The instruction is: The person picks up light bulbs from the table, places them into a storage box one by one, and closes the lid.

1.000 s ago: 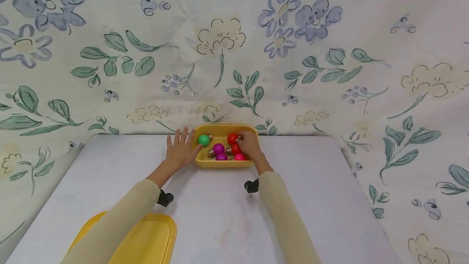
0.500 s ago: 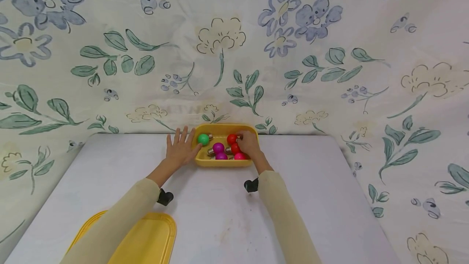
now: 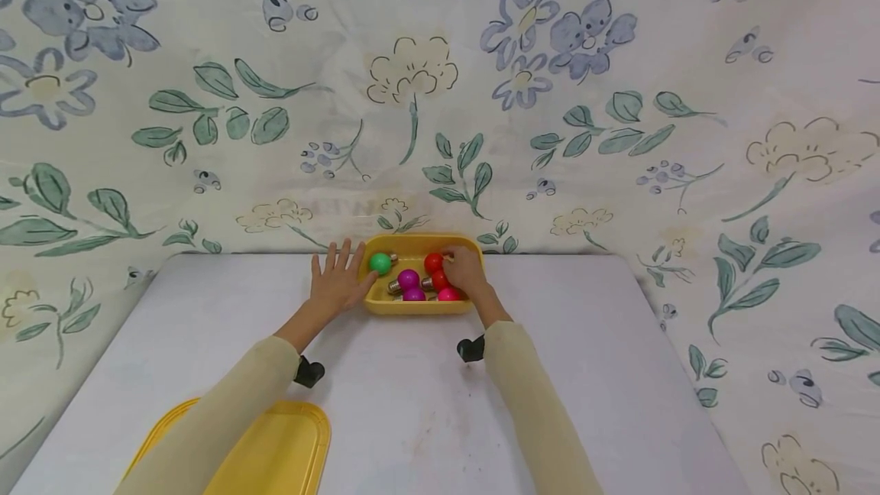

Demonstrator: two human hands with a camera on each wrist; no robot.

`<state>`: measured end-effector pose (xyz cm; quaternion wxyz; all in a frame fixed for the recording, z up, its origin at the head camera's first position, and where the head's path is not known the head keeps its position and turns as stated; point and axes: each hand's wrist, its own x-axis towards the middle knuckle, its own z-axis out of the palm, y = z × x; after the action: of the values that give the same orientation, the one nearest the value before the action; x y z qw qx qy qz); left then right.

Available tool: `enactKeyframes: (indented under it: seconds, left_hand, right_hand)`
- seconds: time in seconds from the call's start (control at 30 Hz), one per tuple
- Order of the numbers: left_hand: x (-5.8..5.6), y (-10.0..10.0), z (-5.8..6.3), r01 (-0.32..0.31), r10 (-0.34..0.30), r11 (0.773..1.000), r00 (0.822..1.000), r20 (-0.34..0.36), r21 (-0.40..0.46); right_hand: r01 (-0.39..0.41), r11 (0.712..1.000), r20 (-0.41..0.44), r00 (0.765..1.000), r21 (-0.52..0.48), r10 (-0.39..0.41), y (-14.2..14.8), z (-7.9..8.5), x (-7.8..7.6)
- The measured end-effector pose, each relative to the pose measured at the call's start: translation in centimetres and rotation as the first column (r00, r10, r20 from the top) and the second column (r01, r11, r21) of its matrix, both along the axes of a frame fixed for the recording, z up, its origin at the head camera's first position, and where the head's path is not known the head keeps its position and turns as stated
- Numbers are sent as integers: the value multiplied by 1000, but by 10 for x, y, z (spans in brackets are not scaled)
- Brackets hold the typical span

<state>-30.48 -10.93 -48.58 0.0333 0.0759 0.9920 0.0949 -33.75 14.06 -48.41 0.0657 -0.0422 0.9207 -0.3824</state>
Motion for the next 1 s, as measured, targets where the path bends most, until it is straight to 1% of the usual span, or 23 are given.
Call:
enactKeyframes:
  seconds: [0.2,0.37,0.57,0.7,0.87,1.0]
  left_hand:
    - [0,0,-1,3,-3,1000,1000,-12,1]
    - [0,0,-1,3,-3,1000,1000,-8,-3]
    - [-1,-1,-1,2,-2,1000,1000,0,-11]
    - [-2,0,-1,0,0,1000,1000,11,-8]
    - [-2,-1,0,-1,1,1000,1000,11,-12]
    - [-1,-1,1,0,0,1000,1000,12,14]
  right_hand:
    - [-5,1000,-27,1000,-16,4,2,1,3]
    - [-8,1000,-72,997,-10,7,5,7,8]
    - [-17,999,-139,990,-36,12,9,12,13]
    - [-25,999,-166,986,-46,17,12,14,16]
    - [-35,998,-208,978,-52,24,16,12,19]
    - [-30,997,-230,973,-69,13,19,13,26]
